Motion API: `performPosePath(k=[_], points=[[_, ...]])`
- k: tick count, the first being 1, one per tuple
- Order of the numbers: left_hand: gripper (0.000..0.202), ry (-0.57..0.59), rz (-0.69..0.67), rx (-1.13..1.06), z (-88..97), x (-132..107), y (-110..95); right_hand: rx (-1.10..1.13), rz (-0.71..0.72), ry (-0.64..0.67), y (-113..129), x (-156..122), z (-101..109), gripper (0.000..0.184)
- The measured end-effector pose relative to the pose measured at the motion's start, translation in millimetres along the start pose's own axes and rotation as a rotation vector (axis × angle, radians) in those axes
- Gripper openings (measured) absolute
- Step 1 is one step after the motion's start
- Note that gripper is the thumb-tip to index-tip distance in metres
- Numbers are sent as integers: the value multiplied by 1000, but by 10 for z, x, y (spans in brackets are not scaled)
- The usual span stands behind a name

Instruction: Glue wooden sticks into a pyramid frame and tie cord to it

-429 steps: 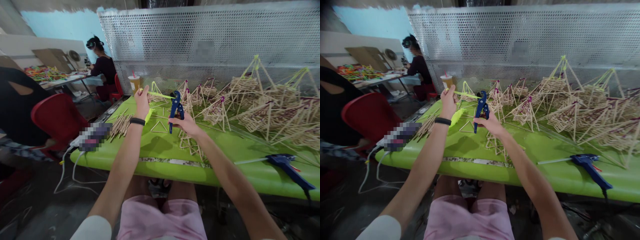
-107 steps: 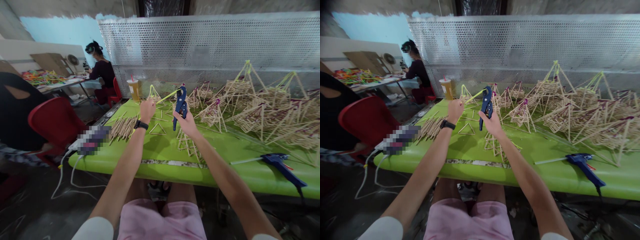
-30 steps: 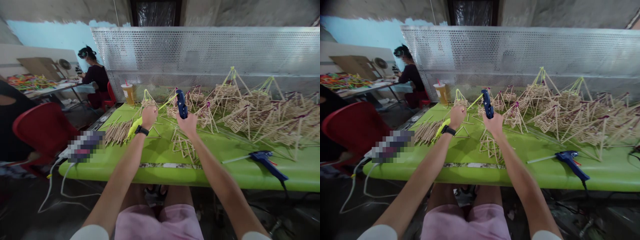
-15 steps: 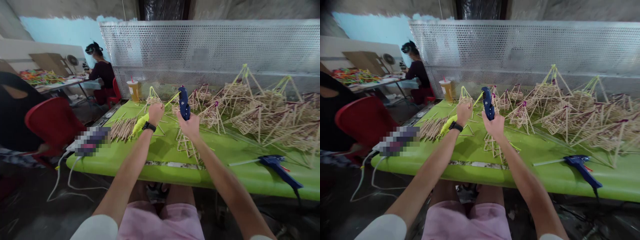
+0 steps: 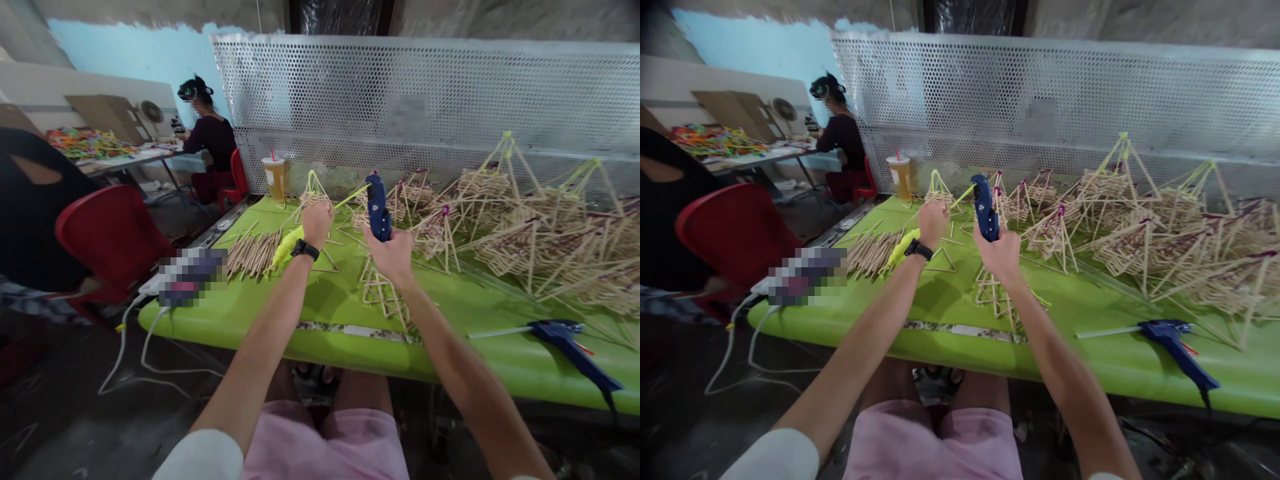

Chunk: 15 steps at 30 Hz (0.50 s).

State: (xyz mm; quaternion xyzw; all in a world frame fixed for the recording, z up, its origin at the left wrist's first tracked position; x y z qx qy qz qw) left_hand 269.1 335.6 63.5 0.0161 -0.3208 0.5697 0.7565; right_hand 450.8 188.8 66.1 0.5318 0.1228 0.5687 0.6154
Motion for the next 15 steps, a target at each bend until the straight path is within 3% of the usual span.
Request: performPosePath(k=[6,12,15], points=[[37,30,-40,1,-30,-20,-79,92,-48,14,-64,6,-14,45],[25,115,-135,-21,-217,-131,-428,212,-96,-45,-139,51,23,42],[18,200,-149,-28,-341,-243,-475,299,-62,-213,-194,153,279,41]])
Point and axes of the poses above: each hand's wrist, its own x-axis towards the middle knuckle, its own z-axis out of the back of the hand, y = z × x, the point moved 9 cm from there along x, towards the middle knuckle, and after that the axes turned 6 degrees about y, right-handed, at the moved point
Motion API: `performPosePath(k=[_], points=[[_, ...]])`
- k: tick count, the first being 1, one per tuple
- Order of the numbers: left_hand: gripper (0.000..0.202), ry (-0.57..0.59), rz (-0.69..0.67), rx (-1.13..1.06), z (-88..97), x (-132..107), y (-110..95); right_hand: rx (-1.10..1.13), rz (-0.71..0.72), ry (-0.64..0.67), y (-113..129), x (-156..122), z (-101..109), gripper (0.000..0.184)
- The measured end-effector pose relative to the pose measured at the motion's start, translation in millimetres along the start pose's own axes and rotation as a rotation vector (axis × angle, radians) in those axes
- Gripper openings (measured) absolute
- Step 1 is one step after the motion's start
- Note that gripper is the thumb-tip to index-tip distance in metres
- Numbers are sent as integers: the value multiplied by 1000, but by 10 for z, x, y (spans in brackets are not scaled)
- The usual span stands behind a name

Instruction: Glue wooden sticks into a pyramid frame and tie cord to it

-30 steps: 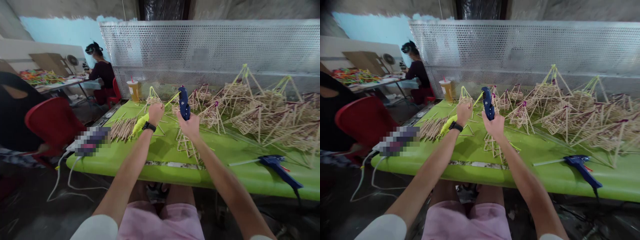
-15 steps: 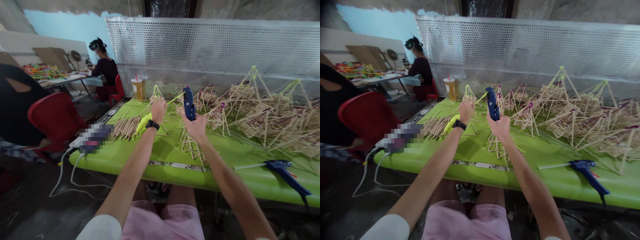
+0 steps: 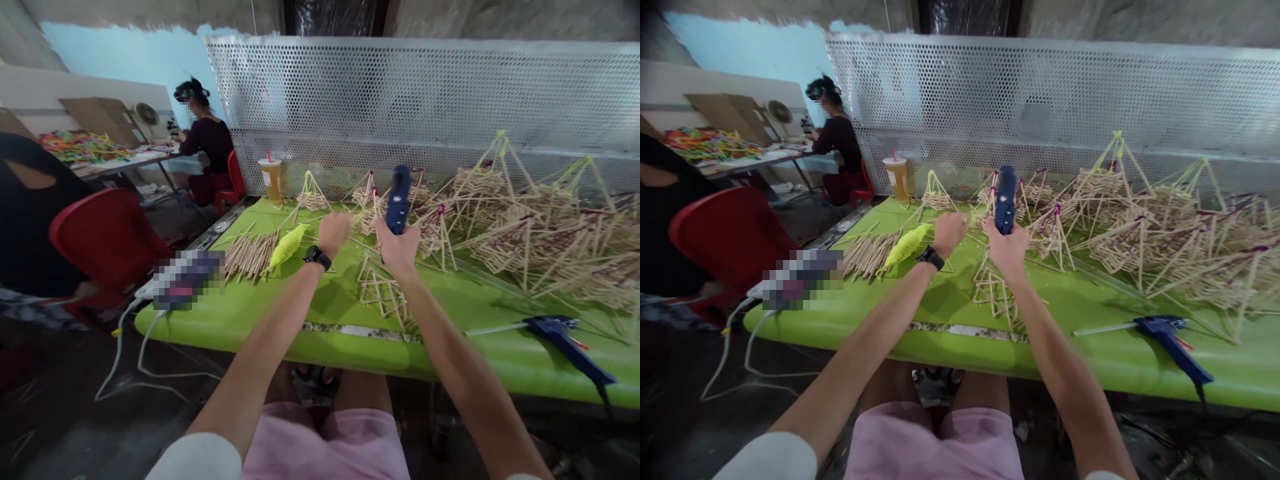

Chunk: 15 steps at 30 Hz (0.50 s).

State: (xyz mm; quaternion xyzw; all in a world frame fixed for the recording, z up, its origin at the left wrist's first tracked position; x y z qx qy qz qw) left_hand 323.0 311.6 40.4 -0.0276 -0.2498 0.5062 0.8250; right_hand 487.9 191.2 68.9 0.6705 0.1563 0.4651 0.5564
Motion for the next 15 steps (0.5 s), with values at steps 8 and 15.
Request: performPosePath(k=[8,15], points=[[38,-351,45,-162,639,-81,313,246,130,-369,-82,406,751,38],[74,-415,-63,-581,772,-165,192,126,72,-112,-173,358,444,33]])
Point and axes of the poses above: each hand's wrist, its own x-axis towards the middle knuckle, its own z-axis out of the back of the hand, y = z × x, the point moved 9 cm from there along x, towards the middle knuckle, and after that the axes turned 6 degrees about y, right-handed, at the moved point
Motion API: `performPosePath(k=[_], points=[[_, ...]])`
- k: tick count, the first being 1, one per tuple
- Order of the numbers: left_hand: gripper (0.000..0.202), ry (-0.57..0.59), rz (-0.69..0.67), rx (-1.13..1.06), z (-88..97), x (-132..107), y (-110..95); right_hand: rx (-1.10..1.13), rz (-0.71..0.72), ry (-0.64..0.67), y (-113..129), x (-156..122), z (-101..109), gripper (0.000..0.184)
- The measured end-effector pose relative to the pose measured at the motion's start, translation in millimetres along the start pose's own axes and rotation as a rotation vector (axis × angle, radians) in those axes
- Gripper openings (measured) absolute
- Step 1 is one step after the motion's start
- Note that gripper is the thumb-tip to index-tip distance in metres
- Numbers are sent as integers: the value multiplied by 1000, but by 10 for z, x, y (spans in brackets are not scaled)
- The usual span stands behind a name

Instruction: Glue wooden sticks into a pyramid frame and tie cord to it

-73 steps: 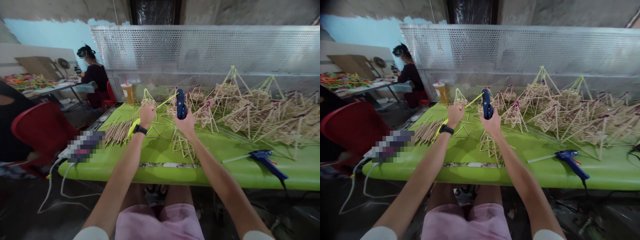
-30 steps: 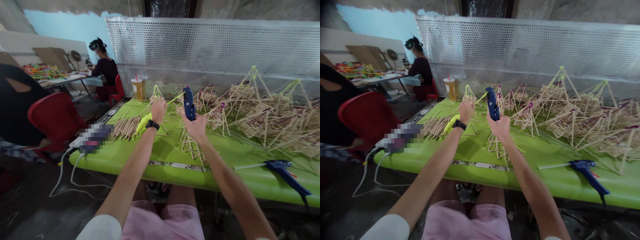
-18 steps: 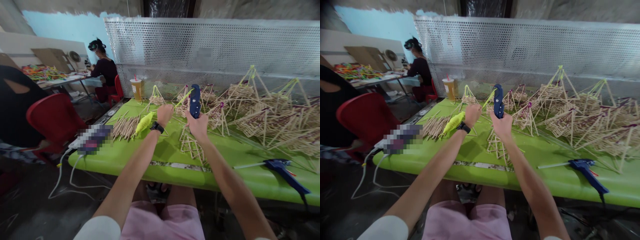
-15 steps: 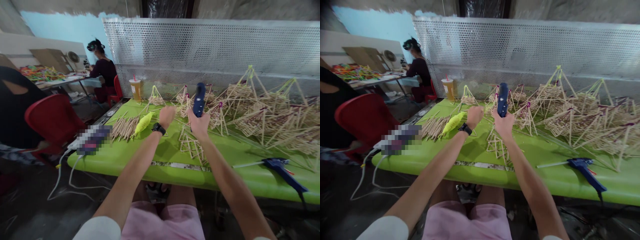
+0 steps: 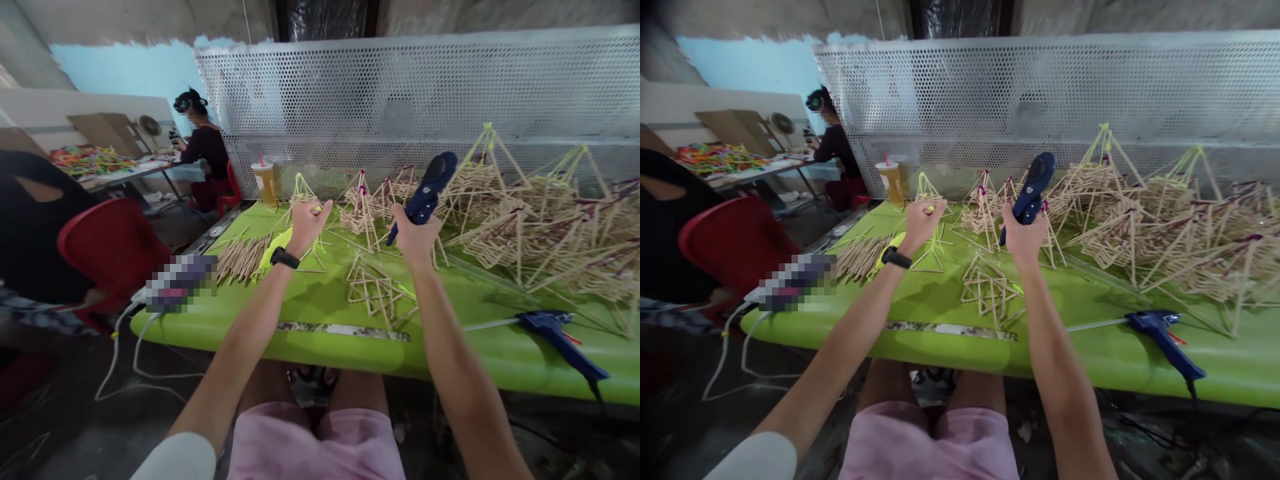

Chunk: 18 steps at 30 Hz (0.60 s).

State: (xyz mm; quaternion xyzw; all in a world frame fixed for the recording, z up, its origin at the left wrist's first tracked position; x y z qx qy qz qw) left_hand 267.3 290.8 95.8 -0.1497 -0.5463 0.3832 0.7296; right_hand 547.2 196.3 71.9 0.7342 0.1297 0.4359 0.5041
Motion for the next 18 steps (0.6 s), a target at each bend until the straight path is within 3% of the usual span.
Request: performPosePath(k=[4,10,15,18], points=[[66,137,105,-262,-59,-51,-7,110,-125,184,-112,-44,-223,39],[62,374,402,-593,-342,-101,121,165,-231,474,-173,-280,-633,50],[59,475,460,-640,-439,-122,133,158,-196,568,-130,-442,-788,48],[52,502,424,-637,-438,-138,86,212,-208,605,-128,-523,-865,49]])
Point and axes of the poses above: each hand's wrist, its own x-axis towards the middle knuckle, its own z-axis out of the back of the hand, y = z × x, the point moved 9 cm from there along x, towards the middle knuckle, and after that the axes turned 6 degrees about y, right-handed, at the moved point
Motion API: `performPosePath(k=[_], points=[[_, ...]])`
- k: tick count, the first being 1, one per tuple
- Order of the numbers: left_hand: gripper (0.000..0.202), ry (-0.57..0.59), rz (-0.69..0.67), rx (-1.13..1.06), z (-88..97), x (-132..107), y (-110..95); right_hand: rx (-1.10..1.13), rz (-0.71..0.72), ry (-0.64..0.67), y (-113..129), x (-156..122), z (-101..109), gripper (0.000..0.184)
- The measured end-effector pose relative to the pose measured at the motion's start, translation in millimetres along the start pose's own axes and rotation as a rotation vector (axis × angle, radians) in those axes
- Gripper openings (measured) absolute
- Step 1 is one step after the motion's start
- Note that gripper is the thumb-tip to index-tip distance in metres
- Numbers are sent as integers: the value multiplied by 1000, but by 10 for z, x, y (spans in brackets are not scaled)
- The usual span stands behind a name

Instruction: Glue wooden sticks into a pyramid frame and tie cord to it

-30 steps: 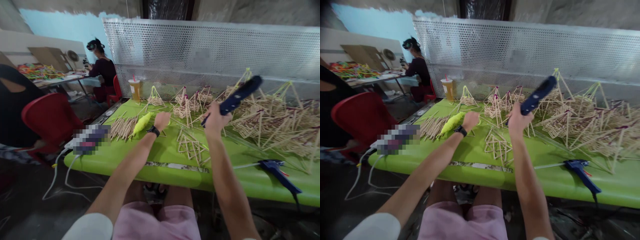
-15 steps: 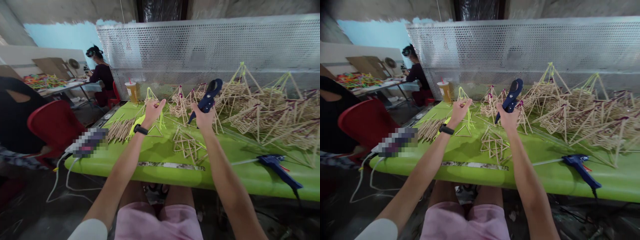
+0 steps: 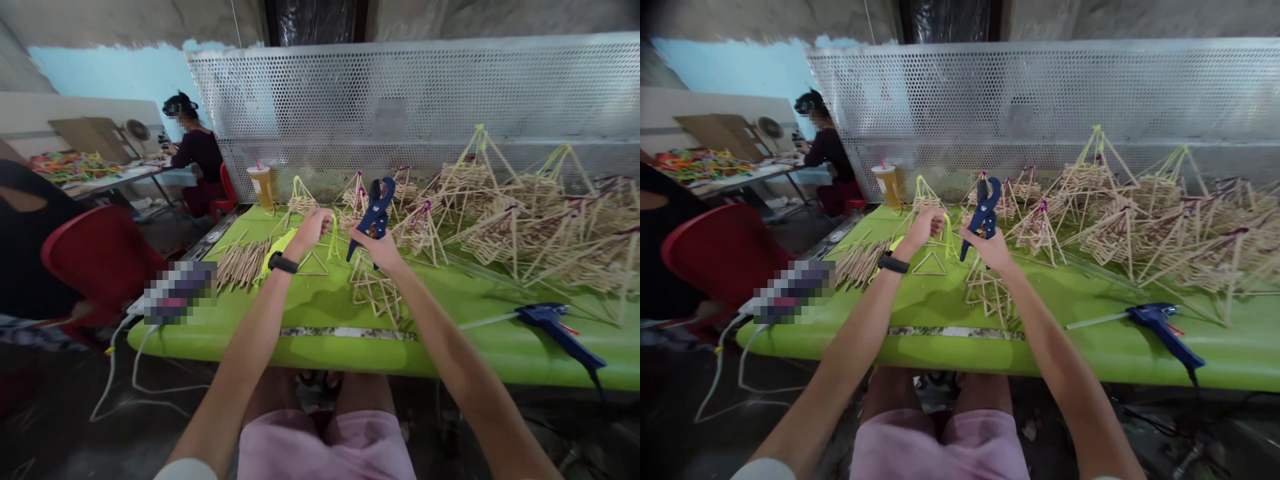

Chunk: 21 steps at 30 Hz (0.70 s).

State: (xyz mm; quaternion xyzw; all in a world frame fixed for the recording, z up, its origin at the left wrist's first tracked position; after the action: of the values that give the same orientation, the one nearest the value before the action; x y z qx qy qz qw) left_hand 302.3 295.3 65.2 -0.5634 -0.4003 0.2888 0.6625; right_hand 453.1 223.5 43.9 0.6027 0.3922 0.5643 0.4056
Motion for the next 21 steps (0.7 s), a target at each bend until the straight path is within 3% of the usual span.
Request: performPosePath(k=[4,12,21], points=[[45,79,-50,18,-84,-23,-29,38,-112,55,-187,-3,-144,56],[41,162,32,72,-61,0,73,-60,-170,93,-328,8,-226,43],[43,39,8,33,171,18,6,-139,-211,207,-192,-35,-180,37]])
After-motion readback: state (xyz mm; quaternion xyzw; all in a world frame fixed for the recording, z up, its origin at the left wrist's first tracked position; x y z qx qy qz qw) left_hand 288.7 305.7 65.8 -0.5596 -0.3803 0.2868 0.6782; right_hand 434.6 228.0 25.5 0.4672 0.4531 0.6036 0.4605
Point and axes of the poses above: each hand's wrist, its own x-axis towards the middle knuckle, its own z-axis out of the back of the hand, y = z × x, the point moved 9 cm from there along x, towards the middle knuckle, and after that the axes turned 6 degrees about y, right-handed, at the moved point
